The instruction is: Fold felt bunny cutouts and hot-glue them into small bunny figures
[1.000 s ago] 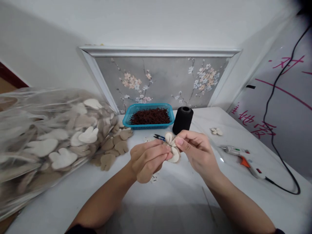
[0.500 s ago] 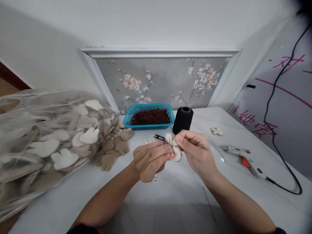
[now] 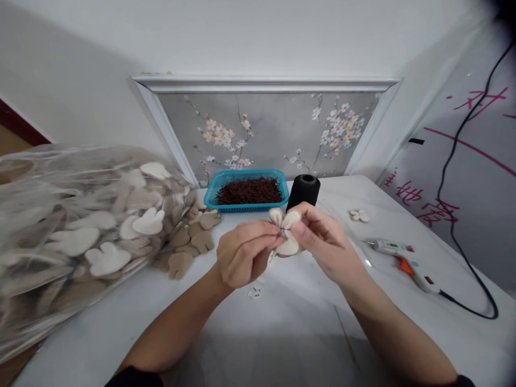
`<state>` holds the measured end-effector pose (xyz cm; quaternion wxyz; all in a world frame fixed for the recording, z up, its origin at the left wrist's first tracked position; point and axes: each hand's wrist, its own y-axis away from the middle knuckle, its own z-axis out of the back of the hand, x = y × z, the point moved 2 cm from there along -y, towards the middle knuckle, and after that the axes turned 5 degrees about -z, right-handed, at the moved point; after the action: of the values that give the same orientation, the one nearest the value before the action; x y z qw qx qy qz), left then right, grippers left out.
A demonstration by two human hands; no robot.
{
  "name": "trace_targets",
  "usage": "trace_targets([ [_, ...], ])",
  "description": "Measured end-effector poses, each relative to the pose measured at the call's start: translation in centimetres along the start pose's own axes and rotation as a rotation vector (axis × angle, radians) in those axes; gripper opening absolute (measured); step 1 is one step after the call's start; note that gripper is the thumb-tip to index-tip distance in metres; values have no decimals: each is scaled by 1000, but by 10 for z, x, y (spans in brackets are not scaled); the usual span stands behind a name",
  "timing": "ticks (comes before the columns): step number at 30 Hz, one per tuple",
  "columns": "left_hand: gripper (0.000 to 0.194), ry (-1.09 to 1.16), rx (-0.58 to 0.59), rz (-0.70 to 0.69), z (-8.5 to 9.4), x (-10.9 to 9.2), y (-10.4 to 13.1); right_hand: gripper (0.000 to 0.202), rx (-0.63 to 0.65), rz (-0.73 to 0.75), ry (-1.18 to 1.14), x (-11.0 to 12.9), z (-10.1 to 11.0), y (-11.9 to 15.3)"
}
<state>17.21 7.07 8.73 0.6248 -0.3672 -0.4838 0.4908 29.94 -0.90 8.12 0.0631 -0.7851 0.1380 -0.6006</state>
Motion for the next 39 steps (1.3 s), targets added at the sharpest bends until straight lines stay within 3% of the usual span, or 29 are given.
trace_targets([
  [4,9,-58,-45,100,-1,3,-2,30,3,-76,-7,-2,-4,0],
  [8,7,-1,-46,259,-1,8,-4,25,-77,-80,-38,-7,-3,-1],
  [13,10,-35,-47,164,0,11,1,20,-109,-50,-83,-10,-4,1],
  [15,11,-9,-62,195,-1,11,3,19,-102,-43,-105,-12,-4,1],
  [19,1,130,-134,480,-3,8,3,19,-78,-28,-145,-14,-4,0],
  [22,6,242,-146,647,-6,1,1,20,-67,1,-192,-16,-6,-1],
  [26,5,253,-130,634,-9,-2,1,23,-90,-16,-174,-19,-10,-2],
  [29,3,176,-79,570,-10,0,1,17,-131,52,-64,-22,-9,-3],
  [34,2,83,8,460,-8,3,-2,30,-21,96,-10,-24,-6,-5],
  [39,6,75,20,418,-6,4,-3,17,-20,46,13,-19,-4,-4],
])
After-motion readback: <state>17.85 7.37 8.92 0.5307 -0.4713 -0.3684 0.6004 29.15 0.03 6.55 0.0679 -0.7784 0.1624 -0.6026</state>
